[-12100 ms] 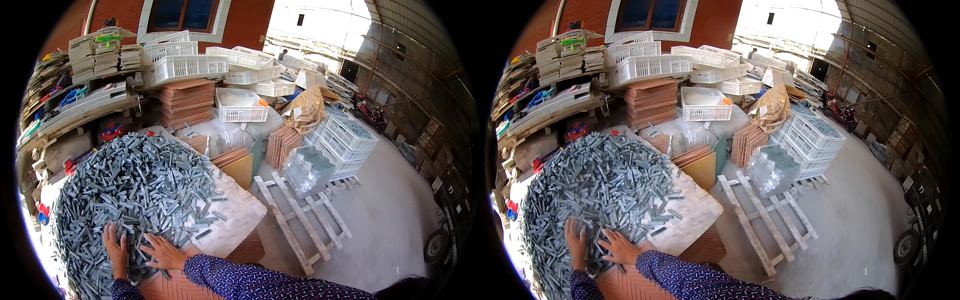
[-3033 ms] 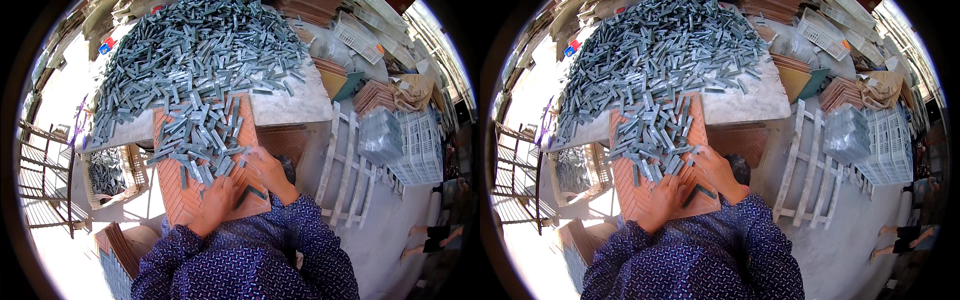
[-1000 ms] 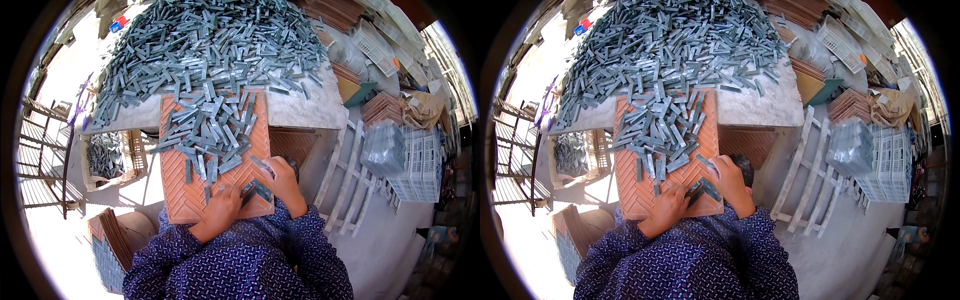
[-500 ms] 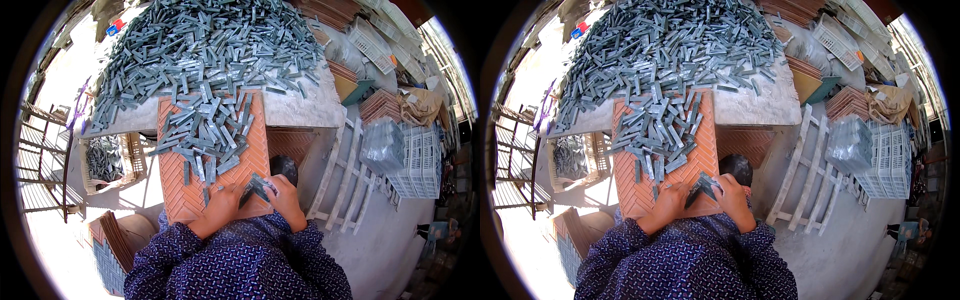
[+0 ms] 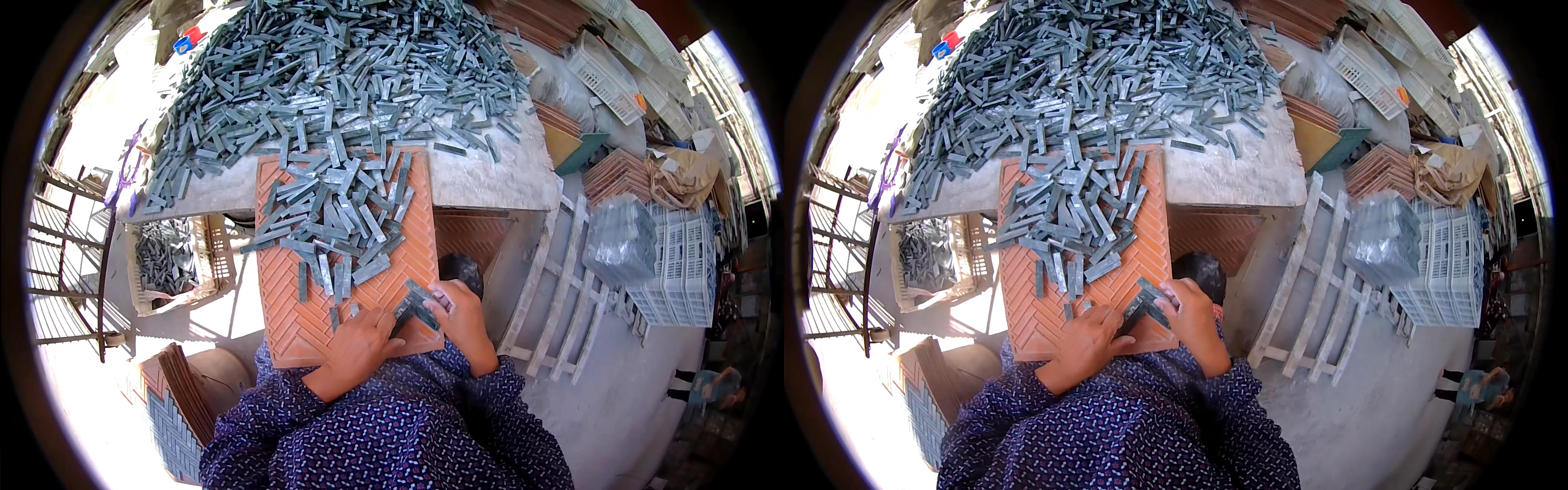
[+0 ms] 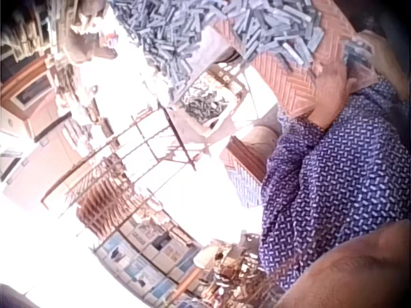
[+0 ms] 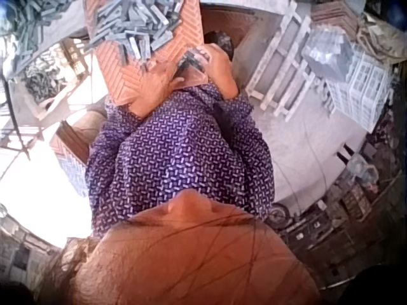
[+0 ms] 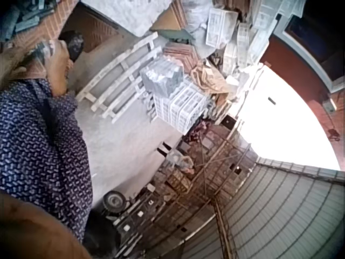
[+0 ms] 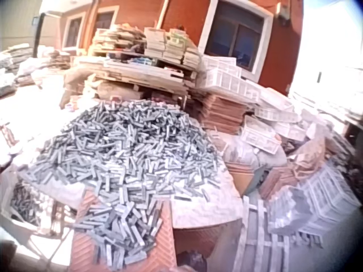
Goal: The person arranges small rectangular tiles by hand onto a square board to form a herringbone pattern. They handle the board, flip it to check alignment, and place individual tiles one by one from a large pile on the table.
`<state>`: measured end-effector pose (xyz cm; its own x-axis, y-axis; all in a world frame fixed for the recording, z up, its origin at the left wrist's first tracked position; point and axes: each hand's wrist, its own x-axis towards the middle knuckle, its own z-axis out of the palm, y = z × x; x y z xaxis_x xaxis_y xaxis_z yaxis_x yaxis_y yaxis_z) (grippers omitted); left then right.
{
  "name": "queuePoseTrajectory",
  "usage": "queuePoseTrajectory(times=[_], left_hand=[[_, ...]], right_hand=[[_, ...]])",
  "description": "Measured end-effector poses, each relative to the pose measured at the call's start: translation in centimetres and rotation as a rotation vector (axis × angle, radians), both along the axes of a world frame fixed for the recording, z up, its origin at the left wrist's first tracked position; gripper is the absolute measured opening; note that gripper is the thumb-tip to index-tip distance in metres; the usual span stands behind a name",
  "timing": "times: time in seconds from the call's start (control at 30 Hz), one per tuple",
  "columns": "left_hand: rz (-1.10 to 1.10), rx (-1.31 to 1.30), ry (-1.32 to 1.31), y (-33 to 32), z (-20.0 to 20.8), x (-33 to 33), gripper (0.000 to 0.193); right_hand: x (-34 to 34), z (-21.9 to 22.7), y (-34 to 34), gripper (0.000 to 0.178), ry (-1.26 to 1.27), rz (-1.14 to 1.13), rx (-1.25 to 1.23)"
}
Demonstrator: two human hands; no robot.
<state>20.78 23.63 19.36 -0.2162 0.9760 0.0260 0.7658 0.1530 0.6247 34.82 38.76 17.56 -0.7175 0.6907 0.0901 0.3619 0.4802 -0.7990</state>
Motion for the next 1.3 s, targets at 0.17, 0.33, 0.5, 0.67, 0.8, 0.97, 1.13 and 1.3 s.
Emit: queuePoseTrajectory(times=[0.17, 0.33, 0.5, 0.67, 0.8, 0.97, 1.13, 1.3], left_hand=[[-0.014, 0.025, 0.101, -0.3, -1.4, 0.8, 0.033], [-0.008, -0.123, 0.054, -1.0, -2.0, 1.2, 0.028], [0.093, 0.04, 0.005, -0.8, -2.0, 0.8, 0.02], [0.126, 0.16, 0.064, 0.3, -1.4, -0.5, 0.014], [0.083, 0.13, 0.025, 0.3, -2.9, -0.5, 0.014], [0.095, 0.126, 0.079, 0.5, -2.2, 0.4, 0.013], [0.077, 0.1, 0.155, 1.3, -2.5, 0.6, 0.012], [0.067, 0.079, 0.118, 1.5, -2.7, 0.7, 0.013]], right_hand=[[0.3, 0.8, -0.2, 0.027, -0.041, 0.005, -0.017], [0.5, -0.1, 0.0, 0.026, -0.015, 0.018, 0.065], [0.3, -0.2, -0.6, 0.024, -0.09, -0.04, 0.132], [0.5, -0.6, -0.5, 0.024, -0.032, -0.029, 0.113], [0.5, -0.3, -0.6, 0.023, -0.043, -0.018, 0.1], [0.4, -0.5, -0.7, 0.021, -0.024, -0.031, 0.134], [0.2, -0.1, -0.8, 0.021, -0.068, -0.022, 0.154], [-0.6, 0.2, -0.5, 0.018, -0.021, -0.015, 0.23]])
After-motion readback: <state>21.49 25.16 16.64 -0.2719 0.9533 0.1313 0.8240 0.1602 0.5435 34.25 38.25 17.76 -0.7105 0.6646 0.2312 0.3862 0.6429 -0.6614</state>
